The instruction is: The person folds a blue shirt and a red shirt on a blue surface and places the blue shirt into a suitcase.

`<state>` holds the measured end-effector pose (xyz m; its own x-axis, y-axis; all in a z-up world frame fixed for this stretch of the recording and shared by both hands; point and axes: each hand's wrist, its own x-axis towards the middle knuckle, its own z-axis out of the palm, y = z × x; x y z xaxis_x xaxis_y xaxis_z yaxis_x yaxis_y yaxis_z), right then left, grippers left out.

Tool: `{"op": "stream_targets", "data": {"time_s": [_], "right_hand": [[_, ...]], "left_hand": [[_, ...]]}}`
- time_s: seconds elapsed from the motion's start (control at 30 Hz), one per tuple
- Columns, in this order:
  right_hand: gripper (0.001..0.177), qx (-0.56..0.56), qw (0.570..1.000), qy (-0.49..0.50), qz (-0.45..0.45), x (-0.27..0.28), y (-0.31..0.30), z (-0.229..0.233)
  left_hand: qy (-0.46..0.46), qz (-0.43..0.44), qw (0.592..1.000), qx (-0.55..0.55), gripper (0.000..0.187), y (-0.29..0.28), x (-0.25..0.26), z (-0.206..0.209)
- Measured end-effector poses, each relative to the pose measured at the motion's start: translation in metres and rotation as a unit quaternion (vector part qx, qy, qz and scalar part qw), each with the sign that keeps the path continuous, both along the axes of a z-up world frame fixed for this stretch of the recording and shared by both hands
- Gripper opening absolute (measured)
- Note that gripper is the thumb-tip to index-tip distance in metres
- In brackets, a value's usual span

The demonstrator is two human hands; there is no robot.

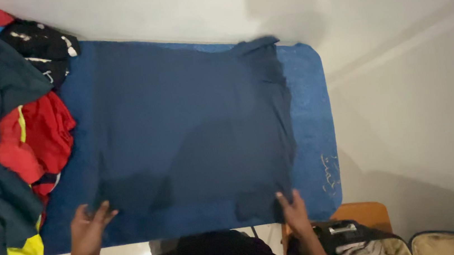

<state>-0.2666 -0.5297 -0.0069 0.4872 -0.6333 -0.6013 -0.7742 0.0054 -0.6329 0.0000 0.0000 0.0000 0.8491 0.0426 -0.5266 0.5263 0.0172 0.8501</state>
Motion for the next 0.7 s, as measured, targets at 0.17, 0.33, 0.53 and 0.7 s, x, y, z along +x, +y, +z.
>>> {"op": "stream_targets", "data": {"time_s": [0.17,0.33,0.53,0.7], "right_hand": [[0.032,0.027,0.989,-0.074,-0.126,-0.008,0.012,0.013],[0.031,-0.053,0.984,-0.167,-0.027,-0.039,0.004,-0.015],[0.082,0.028,0.999,0.020,-0.003,-0.055,-0.012,0.017],[0.094,0.121,0.967,0.202,0.102,-0.046,-0.004,0.074]], "left_hand": [[0.010,0.067,0.996,0.050,0.062,0.013,-0.021,-0.017],[0.050,0.072,0.985,0.149,0.065,0.005,-0.044,0.011],[0.111,0.024,0.981,0.158,0.055,0.003,-0.052,0.041],[0.132,0.014,0.974,0.183,0.051,0.009,-0.054,0.040]]}}
